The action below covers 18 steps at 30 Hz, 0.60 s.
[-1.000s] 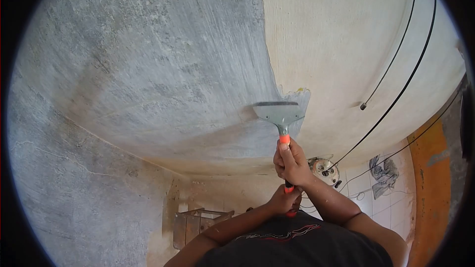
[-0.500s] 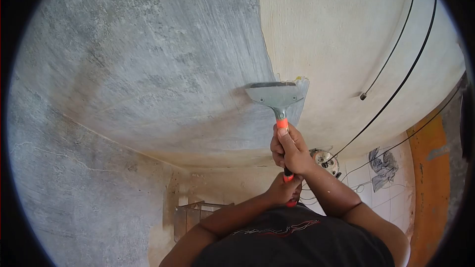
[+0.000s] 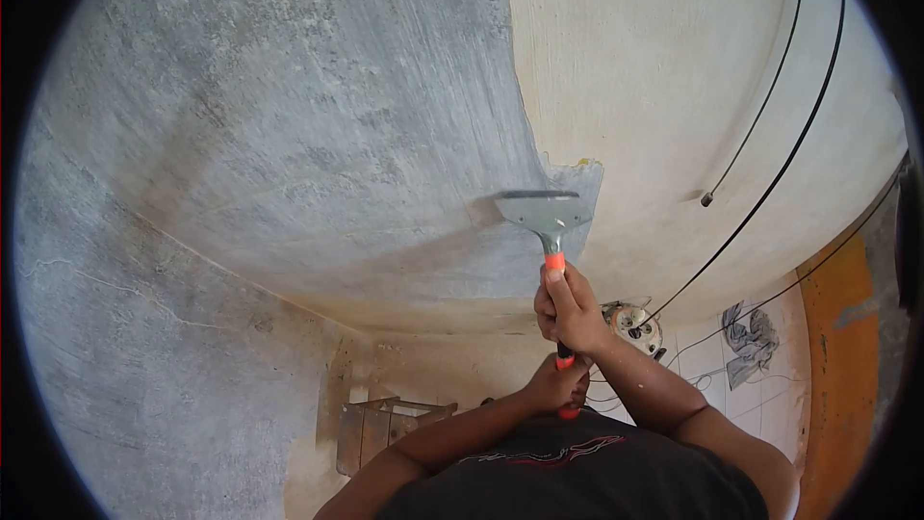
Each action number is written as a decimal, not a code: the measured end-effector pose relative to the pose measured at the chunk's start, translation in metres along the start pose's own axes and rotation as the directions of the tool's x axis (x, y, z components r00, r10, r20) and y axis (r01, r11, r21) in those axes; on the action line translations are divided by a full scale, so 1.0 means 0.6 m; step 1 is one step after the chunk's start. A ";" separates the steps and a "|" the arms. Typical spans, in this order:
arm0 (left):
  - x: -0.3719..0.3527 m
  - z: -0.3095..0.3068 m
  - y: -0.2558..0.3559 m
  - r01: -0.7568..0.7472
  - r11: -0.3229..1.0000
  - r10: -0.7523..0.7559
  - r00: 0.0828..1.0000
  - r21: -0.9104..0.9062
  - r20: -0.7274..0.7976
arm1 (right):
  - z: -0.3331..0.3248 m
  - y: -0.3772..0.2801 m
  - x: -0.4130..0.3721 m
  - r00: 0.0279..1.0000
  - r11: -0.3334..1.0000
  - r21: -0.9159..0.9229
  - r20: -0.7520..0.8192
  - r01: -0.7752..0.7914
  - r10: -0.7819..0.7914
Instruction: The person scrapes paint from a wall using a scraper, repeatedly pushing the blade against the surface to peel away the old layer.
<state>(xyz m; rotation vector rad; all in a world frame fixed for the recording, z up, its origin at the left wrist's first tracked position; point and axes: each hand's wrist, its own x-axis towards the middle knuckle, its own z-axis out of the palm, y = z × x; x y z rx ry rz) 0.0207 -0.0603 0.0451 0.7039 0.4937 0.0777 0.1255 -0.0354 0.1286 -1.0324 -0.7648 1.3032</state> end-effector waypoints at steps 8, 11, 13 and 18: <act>-0.003 0.003 0.004 -0.036 0.999 0.036 0.999 -0.004 -0.020 | 0.002 0.005 -0.011 0.998 0.998 -0.003 -0.002 0.060 -0.060; 0.009 0.001 -0.006 -0.019 0.999 0.023 0.994 0.036 -0.107 | 0.002 -0.006 0.002 0.997 0.996 -0.051 0.007 0.074 -0.074; 0.009 0.012 0.043 -0.117 0.993 0.117 0.993 0.010 -0.023 | 0.013 -0.041 0.012 0.985 0.975 -0.138 0.040 0.172 -0.168; 0.001 0.011 0.025 -0.054 0.998 0.055 0.998 0.026 -0.026 | 0.012 -0.026 -0.004 0.987 0.984 -0.079 0.008 0.158 -0.158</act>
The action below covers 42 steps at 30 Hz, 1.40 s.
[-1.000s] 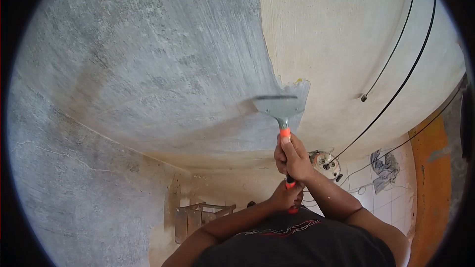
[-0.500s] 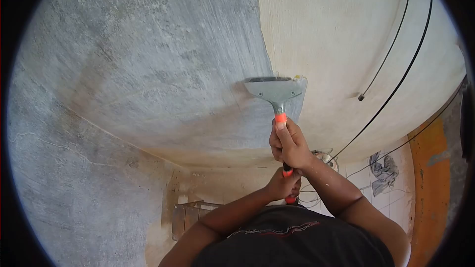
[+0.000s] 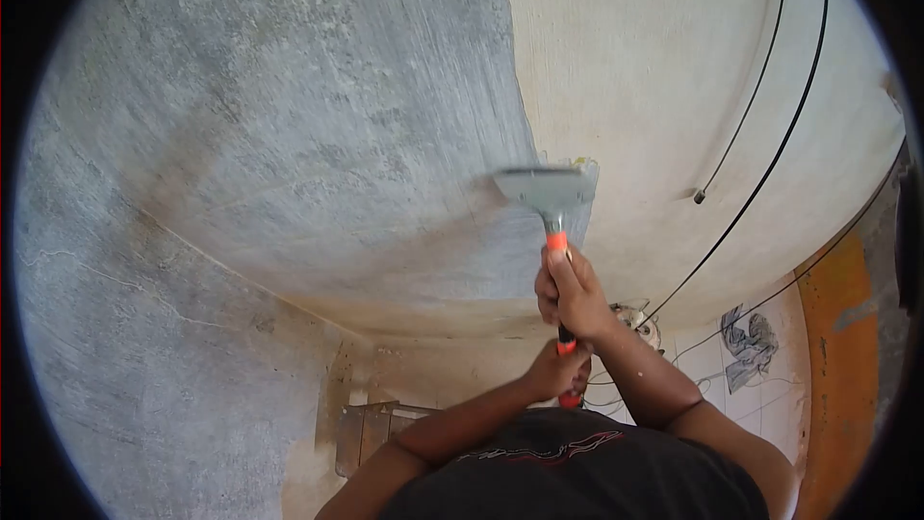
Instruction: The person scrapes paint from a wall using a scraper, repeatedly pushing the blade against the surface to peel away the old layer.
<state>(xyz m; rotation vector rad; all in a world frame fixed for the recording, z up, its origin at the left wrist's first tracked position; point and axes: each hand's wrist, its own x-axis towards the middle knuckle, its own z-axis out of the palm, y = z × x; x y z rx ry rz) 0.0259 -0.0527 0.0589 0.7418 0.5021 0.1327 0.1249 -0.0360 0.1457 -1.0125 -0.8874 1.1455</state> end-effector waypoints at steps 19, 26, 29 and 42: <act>0.008 0.026 0.004 -0.057 0.998 0.056 0.998 0.014 0.042 | -0.017 -0.019 0.001 0.995 0.996 0.043 0.059 -0.083 0.080; 0.011 0.034 0.009 -0.052 0.996 0.057 0.996 0.068 -0.074 | -0.018 -0.018 -0.001 0.997 0.998 0.007 0.034 -0.070 0.070; 0.017 0.029 0.027 -0.109 0.994 0.108 0.991 0.006 0.084 | -0.015 -0.038 0.003 0.996 0.997 0.012 0.048 -0.071 0.070; 0.014 0.033 0.006 0.000 0.999 0.003 0.998 -0.050 0.060 | -0.014 -0.041 -0.006 0.987 0.983 0.096 -0.008 -0.157 0.158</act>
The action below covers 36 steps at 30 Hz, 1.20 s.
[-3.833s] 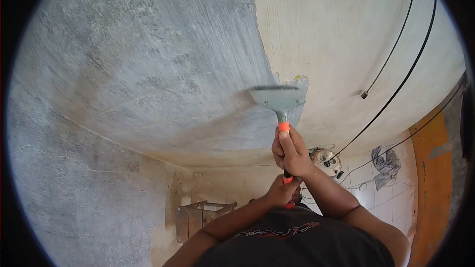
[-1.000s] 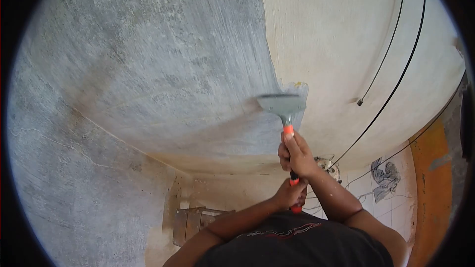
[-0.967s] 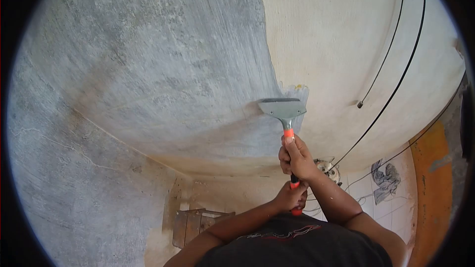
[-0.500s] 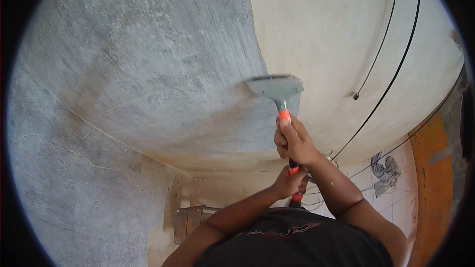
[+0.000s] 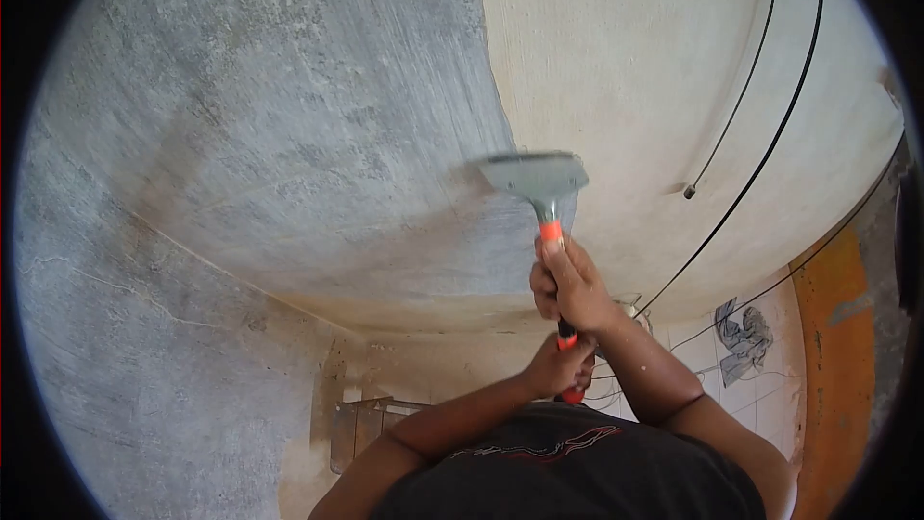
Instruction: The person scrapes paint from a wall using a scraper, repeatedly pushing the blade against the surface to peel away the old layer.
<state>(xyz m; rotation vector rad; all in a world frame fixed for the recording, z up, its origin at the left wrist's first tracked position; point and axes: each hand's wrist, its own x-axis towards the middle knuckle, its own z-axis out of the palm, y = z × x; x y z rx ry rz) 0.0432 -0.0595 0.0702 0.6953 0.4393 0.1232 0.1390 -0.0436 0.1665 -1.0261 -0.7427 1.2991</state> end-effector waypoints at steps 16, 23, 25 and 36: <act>-0.006 0.019 -0.002 0.028 0.998 -0.030 0.999 -0.060 -0.028 | -0.014 0.001 -0.001 0.997 0.998 0.005 0.060 -0.057 0.056; -0.011 0.018 -0.025 0.083 0.997 -0.082 0.995 0.003 -0.059 | -0.031 0.032 -0.014 0.998 0.998 0.018 0.044 -0.055 0.055; -0.003 0.014 -0.015 0.056 0.998 -0.055 0.997 0.020 -0.062 | -0.029 0.027 -0.011 0.998 0.999 -0.008 0.032 -0.053 0.053; -0.007 0.014 -0.022 0.084 0.996 -0.083 0.996 0.015 -0.042 | -0.032 0.023 -0.012 0.998 0.997 0.055 0.003 -0.056 0.055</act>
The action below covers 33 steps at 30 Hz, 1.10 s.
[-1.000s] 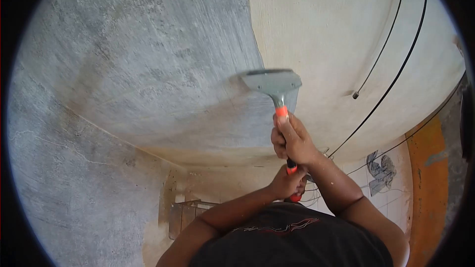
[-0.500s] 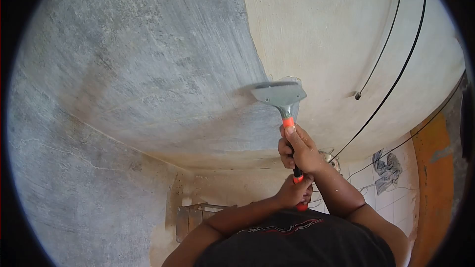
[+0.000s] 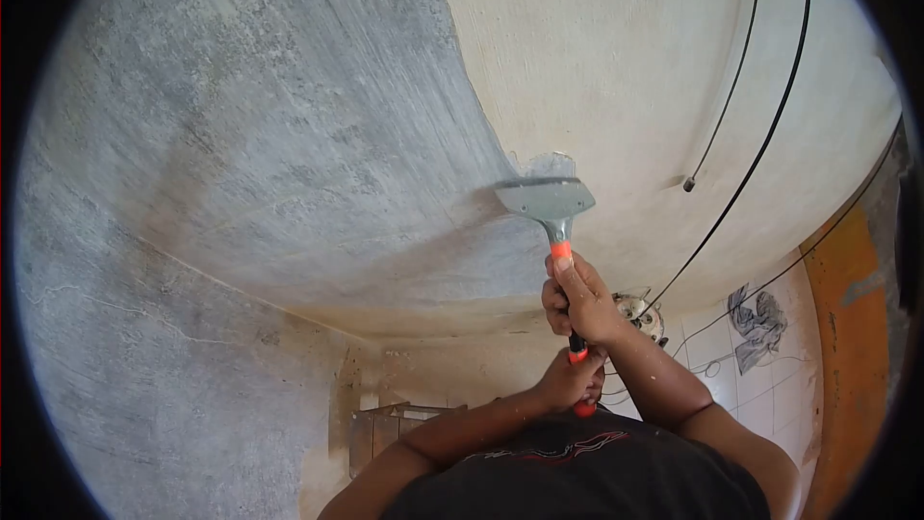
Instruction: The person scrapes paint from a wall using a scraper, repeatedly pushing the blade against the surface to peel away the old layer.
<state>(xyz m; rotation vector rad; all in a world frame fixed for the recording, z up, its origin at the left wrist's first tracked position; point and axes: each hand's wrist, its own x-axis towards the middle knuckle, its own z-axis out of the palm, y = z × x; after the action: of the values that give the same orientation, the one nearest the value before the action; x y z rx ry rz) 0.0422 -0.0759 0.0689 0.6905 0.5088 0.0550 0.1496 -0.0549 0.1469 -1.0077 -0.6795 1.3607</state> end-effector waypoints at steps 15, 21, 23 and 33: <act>0.006 0.014 0.037 -0.127 0.991 0.126 0.992 0.052 0.019 | 0.012 -0.032 0.008 0.993 0.992 -0.092 0.087 0.085 -0.077; 0.004 0.000 -0.012 -0.025 1.000 0.025 1.000 -0.006 -0.004 | -0.005 0.020 -0.008 0.999 0.999 -0.039 0.002 -0.033 0.033; 0.007 0.005 -0.003 -0.039 0.999 0.042 0.996 0.032 -0.076 | -0.002 0.004 0.000 1.000 0.998 -0.052 0.014 0.020 -0.019; 0.001 -0.002 -0.002 -0.005 1.000 0.006 1.000 0.017 -0.025 | -0.002 0.018 0.001 1.000 0.999 -0.040 0.010 0.000 0.000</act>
<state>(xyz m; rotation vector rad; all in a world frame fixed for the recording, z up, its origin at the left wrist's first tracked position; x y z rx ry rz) 0.0418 -0.0760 0.0670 0.7084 0.5317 0.0646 0.1458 -0.0553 0.1367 -1.0333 -0.7173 1.3576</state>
